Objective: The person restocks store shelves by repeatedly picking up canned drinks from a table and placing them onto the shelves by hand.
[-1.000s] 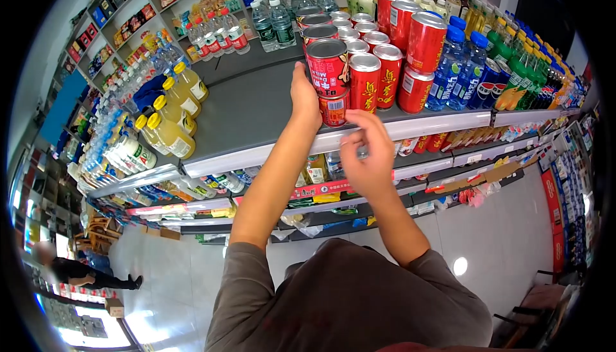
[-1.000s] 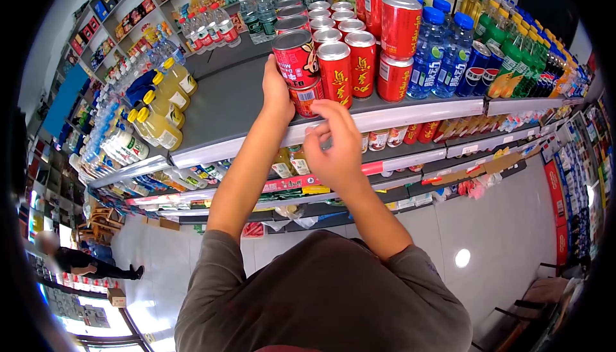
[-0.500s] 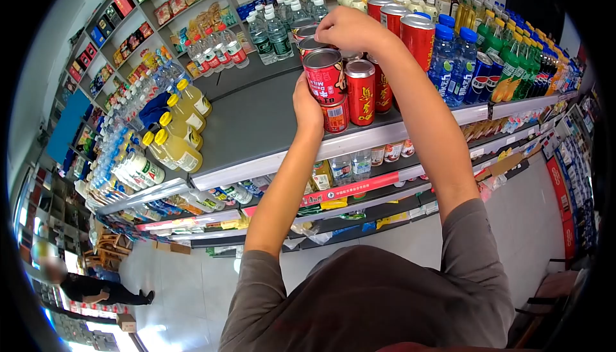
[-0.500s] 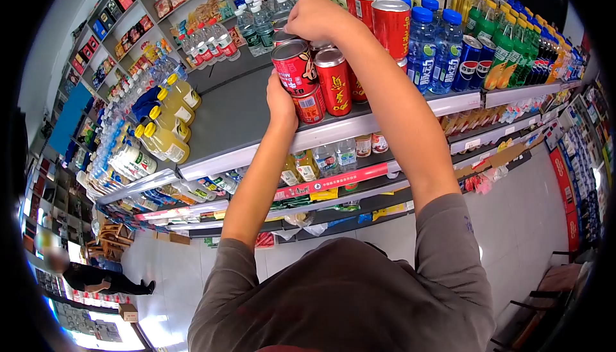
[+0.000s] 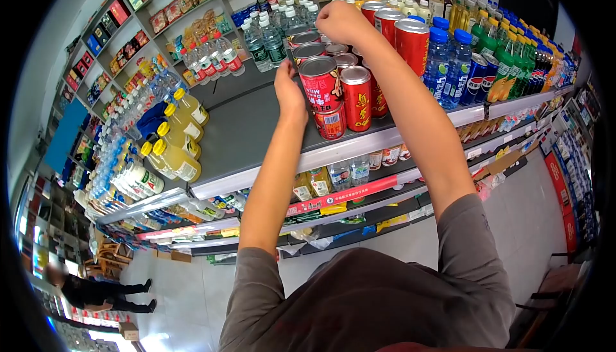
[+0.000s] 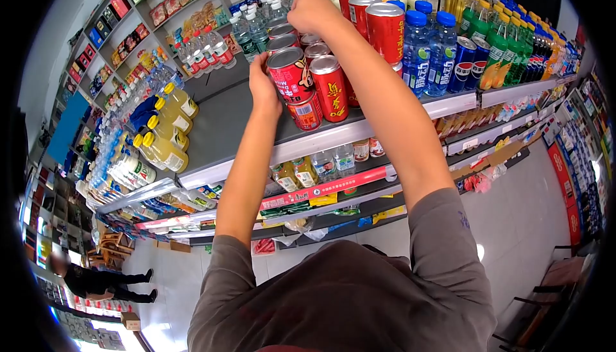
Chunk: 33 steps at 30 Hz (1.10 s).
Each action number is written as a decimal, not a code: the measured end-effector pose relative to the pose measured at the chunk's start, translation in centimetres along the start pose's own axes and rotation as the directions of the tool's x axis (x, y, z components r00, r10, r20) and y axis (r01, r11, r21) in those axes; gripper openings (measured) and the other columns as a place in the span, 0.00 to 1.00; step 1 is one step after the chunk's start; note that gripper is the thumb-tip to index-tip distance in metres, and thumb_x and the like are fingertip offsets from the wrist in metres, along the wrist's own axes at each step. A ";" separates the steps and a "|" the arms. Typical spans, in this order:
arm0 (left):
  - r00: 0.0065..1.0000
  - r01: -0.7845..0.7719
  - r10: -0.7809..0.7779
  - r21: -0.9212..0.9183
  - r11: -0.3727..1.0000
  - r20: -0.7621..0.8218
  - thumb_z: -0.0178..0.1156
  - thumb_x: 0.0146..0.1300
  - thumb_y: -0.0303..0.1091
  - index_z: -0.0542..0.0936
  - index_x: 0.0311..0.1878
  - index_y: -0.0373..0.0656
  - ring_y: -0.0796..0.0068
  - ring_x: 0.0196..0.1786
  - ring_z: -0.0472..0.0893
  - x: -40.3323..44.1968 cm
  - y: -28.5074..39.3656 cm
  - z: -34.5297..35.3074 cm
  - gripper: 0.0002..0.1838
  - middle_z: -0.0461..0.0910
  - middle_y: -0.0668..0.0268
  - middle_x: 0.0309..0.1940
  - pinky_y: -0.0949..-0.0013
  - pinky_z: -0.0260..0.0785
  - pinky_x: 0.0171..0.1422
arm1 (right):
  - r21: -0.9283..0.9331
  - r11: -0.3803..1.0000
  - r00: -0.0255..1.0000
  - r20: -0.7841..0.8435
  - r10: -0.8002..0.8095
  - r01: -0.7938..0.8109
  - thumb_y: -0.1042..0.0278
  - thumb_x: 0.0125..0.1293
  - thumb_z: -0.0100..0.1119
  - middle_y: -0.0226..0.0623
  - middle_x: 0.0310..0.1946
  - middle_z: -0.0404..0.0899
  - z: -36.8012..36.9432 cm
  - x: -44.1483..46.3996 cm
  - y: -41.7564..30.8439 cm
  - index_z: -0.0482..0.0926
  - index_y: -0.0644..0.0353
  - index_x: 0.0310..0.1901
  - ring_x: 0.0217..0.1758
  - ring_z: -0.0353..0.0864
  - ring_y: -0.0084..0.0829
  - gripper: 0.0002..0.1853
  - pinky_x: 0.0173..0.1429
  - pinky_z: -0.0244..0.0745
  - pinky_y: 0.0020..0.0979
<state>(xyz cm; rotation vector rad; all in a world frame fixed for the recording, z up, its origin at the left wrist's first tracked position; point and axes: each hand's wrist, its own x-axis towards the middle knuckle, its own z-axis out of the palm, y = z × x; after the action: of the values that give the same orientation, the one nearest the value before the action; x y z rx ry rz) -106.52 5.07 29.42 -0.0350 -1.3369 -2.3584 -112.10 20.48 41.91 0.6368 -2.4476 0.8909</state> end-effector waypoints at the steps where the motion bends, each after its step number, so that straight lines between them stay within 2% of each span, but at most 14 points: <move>1: 1.000 0.005 -0.005 0.011 1.000 0.029 0.42 0.79 0.49 0.72 0.67 0.36 0.67 0.64 0.76 1.6 -0.3 0.0 0.27 0.77 0.57 0.62 0.60 0.64 0.70 | -0.063 0.998 0.999 0.033 -0.012 0.014 0.68 0.57 0.58 0.51 0.40 0.88 0.6 0.9 0.4 0.90 0.60 0.39 0.44 0.88 0.49 0.14 0.52 0.82 0.42; 2: 0.998 0.005 -0.007 0.021 1.000 0.059 0.42 0.78 0.50 0.71 0.70 0.36 0.66 0.70 0.71 3.7 -1.1 -0.5 0.30 0.74 0.57 0.68 0.58 0.56 0.76 | -0.126 0.992 0.998 0.064 -0.024 0.032 0.68 0.57 0.57 0.51 0.41 0.88 1.2 1.7 0.8 0.90 0.61 0.38 0.45 0.88 0.50 0.14 0.53 0.82 0.43; 3: 0.996 0.002 -0.005 0.032 0.999 0.090 0.42 0.78 0.52 0.70 0.73 0.36 0.65 0.76 0.66 4.4 -0.7 -0.2 0.32 0.70 0.57 0.73 0.56 0.48 0.81 | -0.195 0.966 0.978 0.153 -0.143 0.172 0.69 0.58 0.56 0.51 0.42 0.87 1.5 2.3 1.2 0.90 0.61 0.39 0.46 0.88 0.50 0.14 0.53 0.82 0.44; 4: 0.994 0.016 -0.014 -0.019 1.000 0.106 0.43 0.78 0.51 0.73 0.69 0.38 0.66 0.68 0.74 4.6 -0.9 0.1 0.29 0.76 0.58 0.66 0.60 0.60 0.75 | -0.199 0.964 0.975 0.164 -0.146 0.178 0.70 0.58 0.57 0.49 0.39 0.88 2.0 2.7 1.6 0.91 0.61 0.39 0.41 0.88 0.46 0.14 0.50 0.83 0.42; 6: 0.983 0.156 -0.144 -0.110 0.982 0.116 0.45 0.79 0.48 0.77 0.63 0.40 0.67 0.57 0.81 1.9 1.3 2.2 0.24 0.82 0.60 0.56 0.64 0.72 0.64 | -0.206 0.959 0.972 0.168 -0.162 0.196 0.73 0.58 0.58 0.47 0.34 0.89 2.8 3.4 2.2 0.91 0.60 0.39 0.34 0.89 0.41 0.13 0.44 0.84 0.38; 7: 0.988 0.105 -0.084 -0.169 0.980 0.127 0.46 0.79 0.46 0.78 0.58 0.41 0.68 0.49 0.83 2.0 0.7 2.3 0.20 0.83 0.61 0.49 0.65 0.77 0.55 | -0.211 0.955 0.971 0.162 -0.177 0.210 0.74 0.58 0.58 0.47 0.32 0.89 3.0 3.7 2.3 0.91 0.60 0.38 0.32 0.89 0.39 0.12 0.43 0.84 0.37; 9: 0.988 0.079 -0.053 -0.178 0.981 0.143 0.46 0.79 0.45 0.76 0.60 0.40 0.68 0.53 0.82 2.7 0.1 1.8 0.21 0.82 0.60 0.52 0.64 0.75 0.59 | -0.195 0.961 0.975 0.147 -0.169 0.196 0.75 0.57 0.58 0.47 0.31 0.89 3.2 3.8 2.1 0.92 0.59 0.37 0.29 0.89 0.38 0.12 0.41 0.84 0.36; 16: 0.990 -0.059 0.065 -0.052 0.997 0.127 0.44 0.78 0.40 0.69 0.64 0.36 0.67 0.58 0.78 4.5 -1.4 0.2 0.20 0.76 0.56 0.57 0.64 0.72 0.63 | -0.119 0.982 0.981 0.141 -0.130 0.148 0.76 0.57 0.56 0.46 0.35 0.89 3.1 3.5 1.3 0.92 0.58 0.37 0.36 0.89 0.40 0.14 0.47 0.83 0.37; 21: 0.992 0.025 -0.014 -0.094 0.995 0.124 0.47 0.77 0.43 0.72 0.57 0.38 0.68 0.50 0.81 6.2 -1.8 -0.4 0.18 0.79 0.58 0.49 0.64 0.75 0.55 | -0.001 0.997 0.985 0.157 -0.073 0.074 0.75 0.55 0.57 0.47 0.35 0.89 2.6 3.1 1.3 0.92 0.58 0.37 0.35 0.89 0.41 0.14 0.46 0.83 0.39; 24: 0.996 0.051 -0.047 -0.049 0.998 0.072 0.48 0.76 0.45 0.75 0.52 0.40 0.68 0.46 0.83 6.0 -0.5 0.4 0.17 0.80 0.59 0.44 0.63 0.76 0.50 | -0.015 0.996 0.996 0.025 -0.085 0.086 0.65 0.58 0.60 0.48 0.41 0.87 2.3 3.7 1.8 0.91 0.55 0.37 0.46 0.87 0.50 0.11 0.57 0.81 0.44; 27: 0.999 0.008 -0.007 0.017 1.000 -0.036 0.46 0.78 0.50 0.77 0.51 0.41 0.66 0.45 0.83 8.8 -0.7 0.7 0.21 0.83 0.58 0.45 0.61 0.77 0.50 | -0.033 0.999 1.000 0.018 0.021 -0.021 0.67 0.58 0.59 0.47 0.43 0.88 3.1 5.6 2.1 0.91 0.55 0.38 0.47 0.87 0.50 0.12 0.57 0.81 0.43; 30: 0.987 0.098 -0.089 -0.065 0.993 0.131 0.45 0.78 0.54 0.77 0.55 0.41 0.63 0.47 0.84 8.8 0.6 2.1 0.24 0.83 0.58 0.49 0.59 0.77 0.54 | -0.132 0.969 0.969 0.166 -0.184 0.207 0.68 0.57 0.59 0.48 0.43 0.88 3.8 6.9 2.5 0.91 0.55 0.39 0.48 0.87 0.50 0.13 0.56 0.81 0.44; 31: 0.971 0.136 -0.128 -0.028 0.990 0.200 0.45 0.78 0.55 0.77 0.58 0.42 0.61 0.49 0.84 11.3 -0.7 0.9 0.26 0.84 0.58 0.49 0.57 0.77 0.56 | -0.104 0.965 0.955 0.201 -0.216 0.240 0.70 0.56 0.59 0.52 0.42 0.87 3.9 6.9 2.4 0.90 0.60 0.39 0.48 0.87 0.50 0.13 0.55 0.81 0.45; 33: 0.954 0.205 -0.176 -0.099 0.974 0.243 0.44 0.79 0.54 0.77 0.57 0.43 0.62 0.45 0.85 11.6 -1.2 1.0 0.24 0.85 0.58 0.46 0.59 0.79 0.51 | -0.190 0.948 0.948 0.244 -0.206 0.255 0.71 0.55 0.59 0.55 0.42 0.87 4.8 8.2 2.5 0.89 0.65 0.38 0.48 0.87 0.51 0.13 0.54 0.82 0.44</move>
<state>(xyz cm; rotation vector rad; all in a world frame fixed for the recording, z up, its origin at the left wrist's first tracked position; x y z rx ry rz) -117.70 2.35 31.63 -0.2365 -1.3496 -2.6676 -121.17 16.79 41.95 0.9628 -2.5468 0.4693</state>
